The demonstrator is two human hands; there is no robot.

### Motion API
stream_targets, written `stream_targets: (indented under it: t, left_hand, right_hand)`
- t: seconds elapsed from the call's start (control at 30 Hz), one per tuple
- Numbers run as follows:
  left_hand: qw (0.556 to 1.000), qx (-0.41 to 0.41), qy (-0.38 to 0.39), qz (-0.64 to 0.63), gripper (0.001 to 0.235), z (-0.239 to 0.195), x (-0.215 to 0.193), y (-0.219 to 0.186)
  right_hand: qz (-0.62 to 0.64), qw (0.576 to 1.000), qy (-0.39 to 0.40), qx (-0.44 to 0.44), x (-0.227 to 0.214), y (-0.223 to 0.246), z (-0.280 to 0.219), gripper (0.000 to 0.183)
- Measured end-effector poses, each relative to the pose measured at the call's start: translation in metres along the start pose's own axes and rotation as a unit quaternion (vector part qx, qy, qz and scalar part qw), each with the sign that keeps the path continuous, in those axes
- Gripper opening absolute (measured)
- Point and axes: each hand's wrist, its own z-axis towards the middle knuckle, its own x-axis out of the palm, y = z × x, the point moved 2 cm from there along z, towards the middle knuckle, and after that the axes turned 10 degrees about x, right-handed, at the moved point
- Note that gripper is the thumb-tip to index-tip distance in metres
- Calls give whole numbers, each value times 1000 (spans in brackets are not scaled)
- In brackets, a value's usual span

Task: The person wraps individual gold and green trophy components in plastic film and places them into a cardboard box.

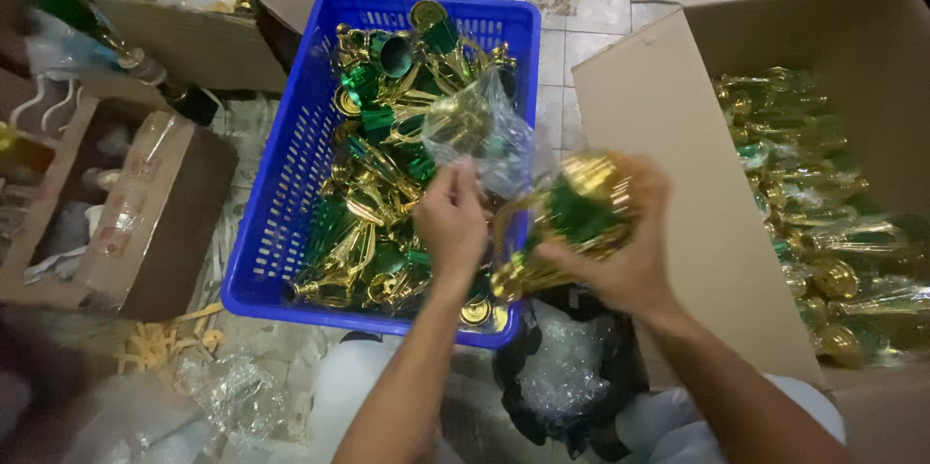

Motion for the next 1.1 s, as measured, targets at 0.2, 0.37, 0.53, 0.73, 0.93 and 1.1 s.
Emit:
stream_targets:
  t: [0.2,0.37,0.53,0.73,0.93,1.1]
  left_hand:
    - [994,15,80,73,15,19,-36,5]
    - [960,225,123,116,6,-5,-25,15]
    - [949,279,121,86,11,-51,-3,10]
    - [970,222,95,-4,14,-80,8,-12]
    - [998,41,31,-28,43,-59,-2,6]
    - [998,-41,55,1,18,-42,-12,27]
  right_hand:
    - [-153,975,-160,-7,-58,43,5,107]
    - [-137,925,-313,164,-71,-23,-16,157]
    - [-134,959,-248,-35,-3,36,-10,119]
    - [-88,974,-204,-40,31,22,-25,109]
    - [-33,976,-193,-99,40,-16,-32,124]
    - [-17,973,-200,-116,49,-18,-40,126]
